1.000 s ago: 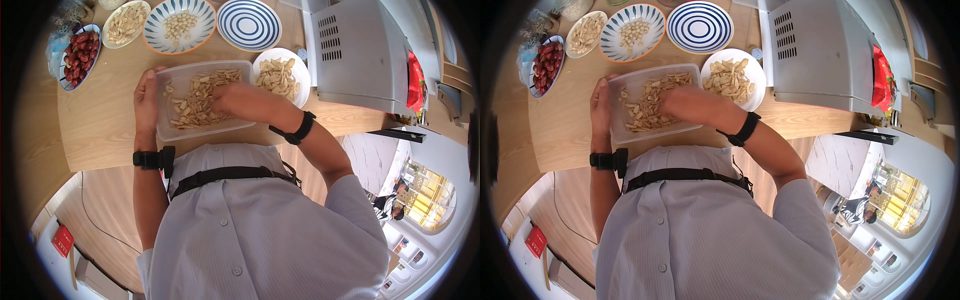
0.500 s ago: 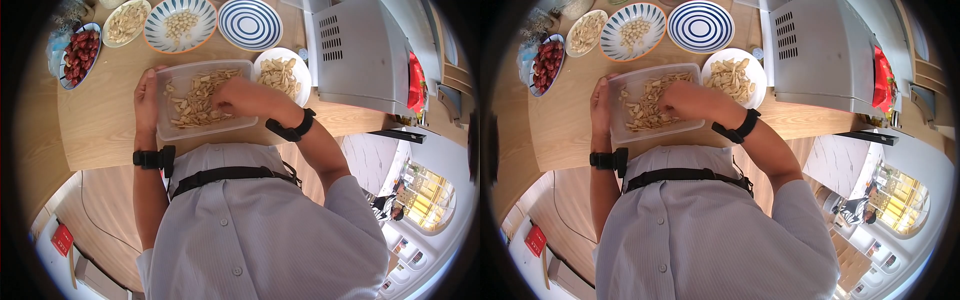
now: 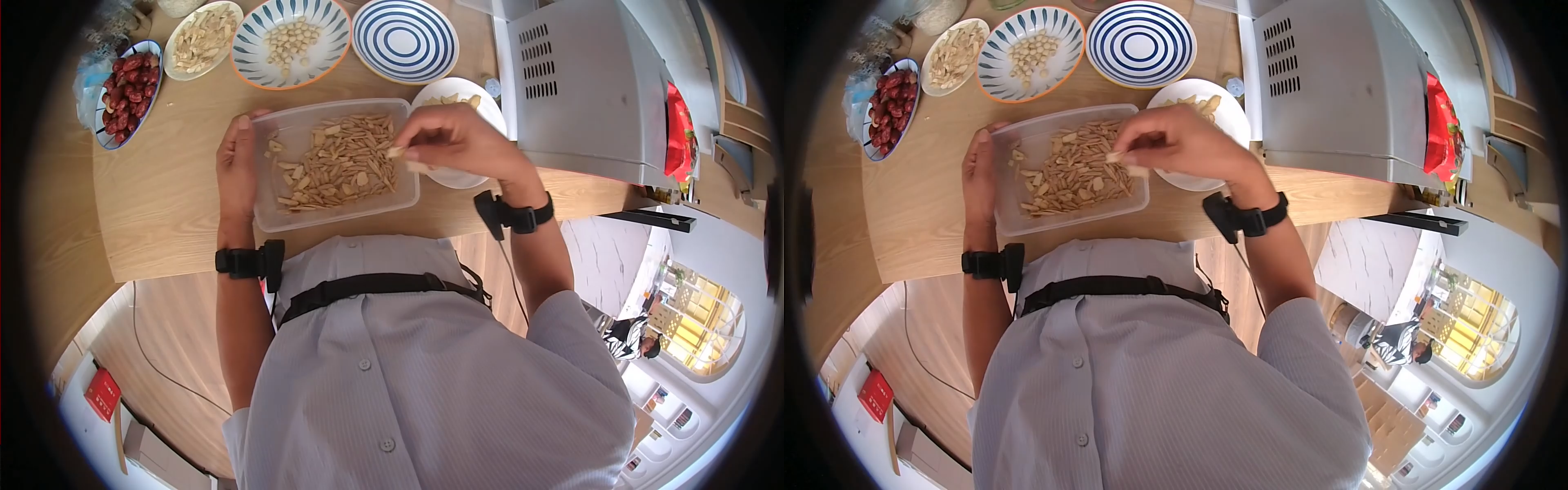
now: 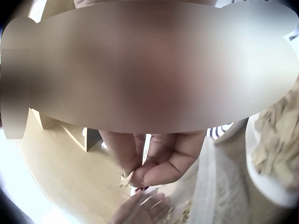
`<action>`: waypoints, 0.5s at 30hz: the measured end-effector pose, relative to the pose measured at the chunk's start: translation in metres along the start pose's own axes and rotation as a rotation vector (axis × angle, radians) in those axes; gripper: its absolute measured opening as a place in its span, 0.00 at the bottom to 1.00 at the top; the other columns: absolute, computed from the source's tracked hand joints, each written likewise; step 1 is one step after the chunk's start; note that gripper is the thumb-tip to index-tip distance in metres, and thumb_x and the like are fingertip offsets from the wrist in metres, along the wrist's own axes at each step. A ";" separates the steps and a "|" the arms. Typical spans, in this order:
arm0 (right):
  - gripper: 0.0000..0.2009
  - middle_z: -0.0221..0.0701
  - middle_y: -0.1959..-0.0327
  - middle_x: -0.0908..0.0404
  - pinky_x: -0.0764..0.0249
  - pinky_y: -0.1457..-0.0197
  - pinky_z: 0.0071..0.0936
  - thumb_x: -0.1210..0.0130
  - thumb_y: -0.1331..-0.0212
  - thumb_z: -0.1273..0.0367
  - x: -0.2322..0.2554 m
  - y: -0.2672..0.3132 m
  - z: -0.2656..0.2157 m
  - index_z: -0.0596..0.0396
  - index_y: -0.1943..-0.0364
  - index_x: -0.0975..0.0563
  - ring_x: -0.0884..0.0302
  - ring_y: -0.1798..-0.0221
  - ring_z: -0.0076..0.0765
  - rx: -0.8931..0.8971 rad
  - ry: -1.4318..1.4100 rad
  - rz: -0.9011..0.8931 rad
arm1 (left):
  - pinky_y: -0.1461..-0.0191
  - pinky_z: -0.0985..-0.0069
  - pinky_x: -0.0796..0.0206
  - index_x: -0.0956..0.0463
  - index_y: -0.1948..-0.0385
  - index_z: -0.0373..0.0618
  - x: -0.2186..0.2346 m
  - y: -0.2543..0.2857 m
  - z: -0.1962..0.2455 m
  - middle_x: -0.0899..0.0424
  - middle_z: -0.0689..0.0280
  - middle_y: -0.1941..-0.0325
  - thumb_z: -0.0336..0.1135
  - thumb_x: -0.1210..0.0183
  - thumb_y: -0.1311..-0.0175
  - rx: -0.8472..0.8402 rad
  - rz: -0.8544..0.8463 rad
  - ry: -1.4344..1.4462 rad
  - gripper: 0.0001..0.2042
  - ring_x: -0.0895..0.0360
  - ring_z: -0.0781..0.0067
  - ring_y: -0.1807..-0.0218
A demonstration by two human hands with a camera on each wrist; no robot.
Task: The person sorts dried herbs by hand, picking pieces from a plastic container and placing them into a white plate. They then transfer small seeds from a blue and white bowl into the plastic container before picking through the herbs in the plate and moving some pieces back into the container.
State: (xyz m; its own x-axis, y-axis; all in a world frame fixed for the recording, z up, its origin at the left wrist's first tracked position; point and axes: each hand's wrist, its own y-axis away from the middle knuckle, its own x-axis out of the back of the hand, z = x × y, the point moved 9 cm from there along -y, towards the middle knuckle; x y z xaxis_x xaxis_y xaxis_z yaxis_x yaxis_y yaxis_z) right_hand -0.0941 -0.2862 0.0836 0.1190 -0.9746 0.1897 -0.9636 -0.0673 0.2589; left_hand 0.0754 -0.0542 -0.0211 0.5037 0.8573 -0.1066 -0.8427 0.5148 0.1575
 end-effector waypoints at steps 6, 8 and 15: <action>0.05 0.28 0.64 0.13 0.22 0.53 0.22 0.37 0.35 0.78 0.053 0.041 0.038 0.61 0.57 0.16 0.19 0.61 0.21 -0.155 0.171 0.195 | 0.38 0.76 0.32 0.18 0.48 0.38 0.000 0.000 -0.001 0.14 0.68 0.51 0.45 0.53 0.16 -0.001 0.008 0.000 0.20 0.22 0.79 0.47; 0.05 0.29 0.66 0.13 0.22 0.54 0.22 0.38 0.35 0.78 0.058 0.047 0.046 0.61 0.57 0.16 0.19 0.62 0.21 -0.146 0.217 0.215 | 0.39 0.77 0.31 0.18 0.47 0.38 0.000 0.000 -0.002 0.14 0.68 0.51 0.45 0.53 0.16 0.007 0.006 0.013 0.20 0.22 0.79 0.48; 0.04 0.31 0.70 0.14 0.24 0.59 0.25 0.38 0.37 0.79 0.056 0.053 0.052 0.61 0.59 0.17 0.21 0.66 0.24 -0.154 0.309 0.283 | 0.40 0.77 0.31 0.19 0.46 0.38 0.000 -0.001 -0.003 0.14 0.67 0.51 0.46 0.53 0.16 0.024 0.007 0.020 0.20 0.22 0.79 0.48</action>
State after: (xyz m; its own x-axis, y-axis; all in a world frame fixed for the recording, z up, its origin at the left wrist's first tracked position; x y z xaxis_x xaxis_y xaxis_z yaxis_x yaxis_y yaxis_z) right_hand -0.1506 -0.3555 0.0587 -0.0553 -0.8390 0.5414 -0.9246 0.2477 0.2894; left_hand 0.0756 -0.0546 -0.0245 0.4936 0.8607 -0.1245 -0.8414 0.5088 0.1821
